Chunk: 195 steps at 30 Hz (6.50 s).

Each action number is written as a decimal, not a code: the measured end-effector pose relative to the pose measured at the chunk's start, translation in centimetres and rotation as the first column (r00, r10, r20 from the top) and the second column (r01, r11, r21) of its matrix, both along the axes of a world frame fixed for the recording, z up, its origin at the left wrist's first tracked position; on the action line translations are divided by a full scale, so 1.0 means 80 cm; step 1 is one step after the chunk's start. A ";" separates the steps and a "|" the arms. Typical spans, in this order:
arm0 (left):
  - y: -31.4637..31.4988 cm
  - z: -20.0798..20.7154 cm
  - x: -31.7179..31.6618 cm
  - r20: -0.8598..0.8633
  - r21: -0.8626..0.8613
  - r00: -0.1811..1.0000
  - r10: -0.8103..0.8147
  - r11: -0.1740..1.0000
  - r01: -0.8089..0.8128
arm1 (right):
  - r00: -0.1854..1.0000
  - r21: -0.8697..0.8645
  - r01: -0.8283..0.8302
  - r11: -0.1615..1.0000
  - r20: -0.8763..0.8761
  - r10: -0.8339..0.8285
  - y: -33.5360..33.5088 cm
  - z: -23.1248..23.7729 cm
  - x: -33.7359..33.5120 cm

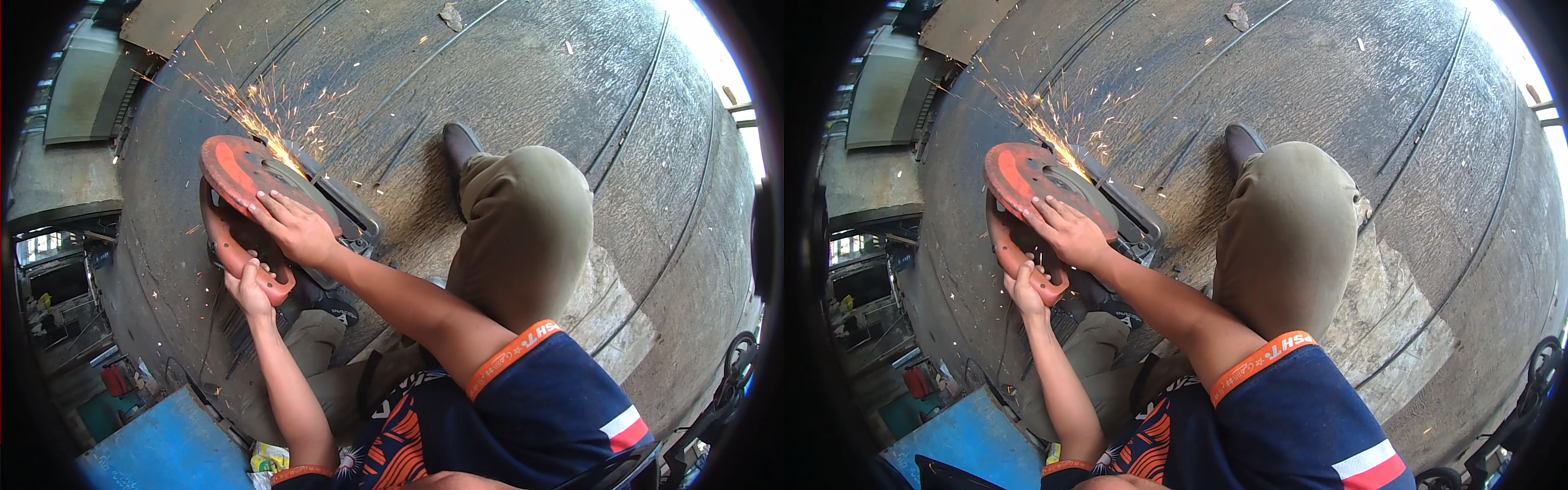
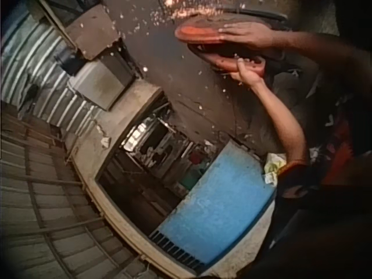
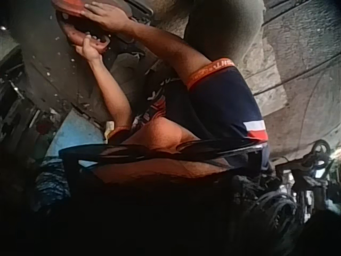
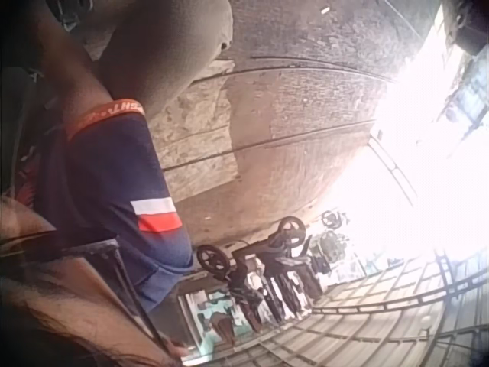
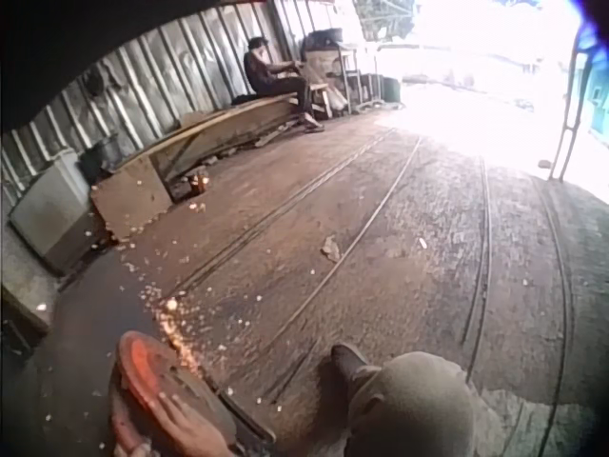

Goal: Cutting several thin metal rods using a chop saw.

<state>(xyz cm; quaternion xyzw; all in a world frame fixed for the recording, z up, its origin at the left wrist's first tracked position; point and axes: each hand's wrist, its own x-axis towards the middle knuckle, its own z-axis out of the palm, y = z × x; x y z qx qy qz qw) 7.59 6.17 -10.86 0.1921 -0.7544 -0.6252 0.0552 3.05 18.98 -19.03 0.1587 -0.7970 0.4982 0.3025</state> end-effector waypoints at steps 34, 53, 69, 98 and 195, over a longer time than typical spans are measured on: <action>-0.001 -0.002 0.000 0.005 -0.008 1.000 0.001 1.000 -0.001 | 1.000 0.017 0.007 1.000 0.000 -0.007 0.000 -0.002 0.001; 0.000 0.000 0.001 0.002 -0.011 1.000 -0.009 1.000 0.009 | 1.000 0.006 0.003 1.000 -0.010 -0.003 0.001 0.001 0.003; -0.005 -0.007 0.001 -0.006 -0.028 1.000 -0.024 0.999 0.024 | 1.000 0.018 0.008 1.000 -0.009 -0.008 0.000 -0.002 0.003; 0.000 -0.005 0.002 -0.016 0.007 1.000 -0.017 1.000 0.018 | 0.999 0.024 0.023 0.999 -0.032 -0.022 0.000 -0.004 0.001; -0.002 -0.010 0.004 -0.038 -0.004 0.999 -0.032 0.999 0.032 | 0.999 0.013 0.017 1.000 -0.029 -0.017 0.001 -0.003 0.003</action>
